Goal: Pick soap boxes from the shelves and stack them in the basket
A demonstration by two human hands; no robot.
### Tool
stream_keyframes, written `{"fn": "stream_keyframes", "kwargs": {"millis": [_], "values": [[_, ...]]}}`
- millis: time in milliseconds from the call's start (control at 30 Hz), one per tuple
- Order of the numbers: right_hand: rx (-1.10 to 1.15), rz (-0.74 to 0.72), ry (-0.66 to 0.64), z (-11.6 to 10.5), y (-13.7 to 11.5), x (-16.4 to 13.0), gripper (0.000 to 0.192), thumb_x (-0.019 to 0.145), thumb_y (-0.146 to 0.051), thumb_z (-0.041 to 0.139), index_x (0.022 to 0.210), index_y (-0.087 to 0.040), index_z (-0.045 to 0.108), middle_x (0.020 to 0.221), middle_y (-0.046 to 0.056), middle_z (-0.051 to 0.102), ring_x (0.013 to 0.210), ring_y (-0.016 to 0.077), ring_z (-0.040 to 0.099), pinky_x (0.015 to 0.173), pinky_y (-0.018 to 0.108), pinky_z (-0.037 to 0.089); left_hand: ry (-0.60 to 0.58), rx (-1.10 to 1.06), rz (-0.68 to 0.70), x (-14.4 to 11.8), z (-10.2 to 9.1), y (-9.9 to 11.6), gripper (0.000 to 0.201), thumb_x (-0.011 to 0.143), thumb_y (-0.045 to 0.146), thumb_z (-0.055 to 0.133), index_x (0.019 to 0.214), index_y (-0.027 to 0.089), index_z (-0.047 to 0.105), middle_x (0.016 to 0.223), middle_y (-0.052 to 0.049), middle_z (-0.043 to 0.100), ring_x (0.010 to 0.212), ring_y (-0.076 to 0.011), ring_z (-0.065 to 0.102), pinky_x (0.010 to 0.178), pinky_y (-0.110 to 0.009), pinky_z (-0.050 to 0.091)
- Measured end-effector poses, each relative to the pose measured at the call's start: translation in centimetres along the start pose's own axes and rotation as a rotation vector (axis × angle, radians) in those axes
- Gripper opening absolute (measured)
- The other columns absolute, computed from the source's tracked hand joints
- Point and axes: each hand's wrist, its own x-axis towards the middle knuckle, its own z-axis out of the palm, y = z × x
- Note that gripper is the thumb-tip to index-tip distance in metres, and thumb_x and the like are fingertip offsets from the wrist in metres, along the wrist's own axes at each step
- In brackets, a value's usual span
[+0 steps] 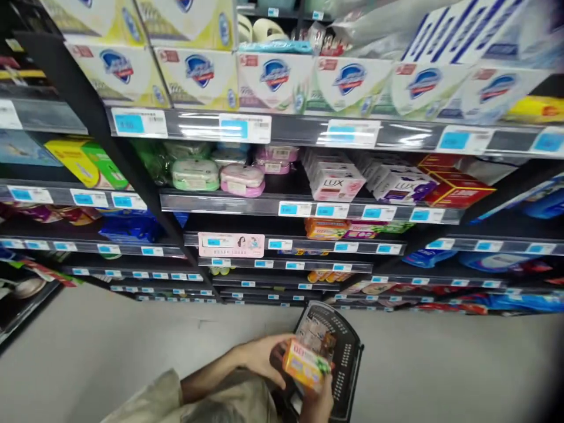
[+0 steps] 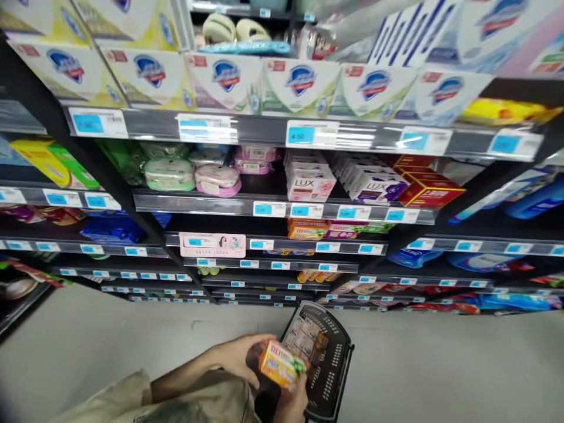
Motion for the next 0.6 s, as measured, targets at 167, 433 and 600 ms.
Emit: {"fn": "stream_keyframes", "kwargs": {"millis": [167,433,600], "values": [[0.432,-0.066,0.194,6.1,0.1,-2.2,0.051,0.086,-0.083,0.044,0.108,-0.049,0.073,0.101,-0.003,0.083,0.114,0.0392,0.077,0.094,0.065,0.063,0.154,-0.198,0.116,-2.1,-1.9,1.5,0.109,0.049,0.034,0.104,0.146,0.033,0.054,0.144,-0.009,0.064,0.131,-0.0337,0.063,0.109,-0.045,0.053],[0.690,-0.121,0.280,10.3,-1.0,-5.2,0.052,0.086,-0.069,0.060,0.113,-0.026,0.072,0.107,0.005,0.082,0.103,0.0279,0.079,0.083,0.040,0.065,0.059,-0.134,0.131,-3.8,-5.3,2.1,0.099,0.052,0.041,0.105,0.134,0.020,0.053,0.135,-0.016,0.067,0.126,-0.0329,0.066,0.105,-0.044,0.054],[0.765,-0.090,0.324,11.3,0.0,-5.8,0.059,0.086,-0.073,0.060,0.111,-0.021,0.073,0.111,0.008,0.082,0.107,0.0274,0.077,0.092,0.039,0.062,-0.006,-0.119,0.122,-4.6,-5.8,1.3,0.094,0.058,0.044,0.103,0.132,0.022,0.048,0.136,-0.016,0.066,0.123,-0.0315,0.068,0.105,-0.045,0.054]]}}
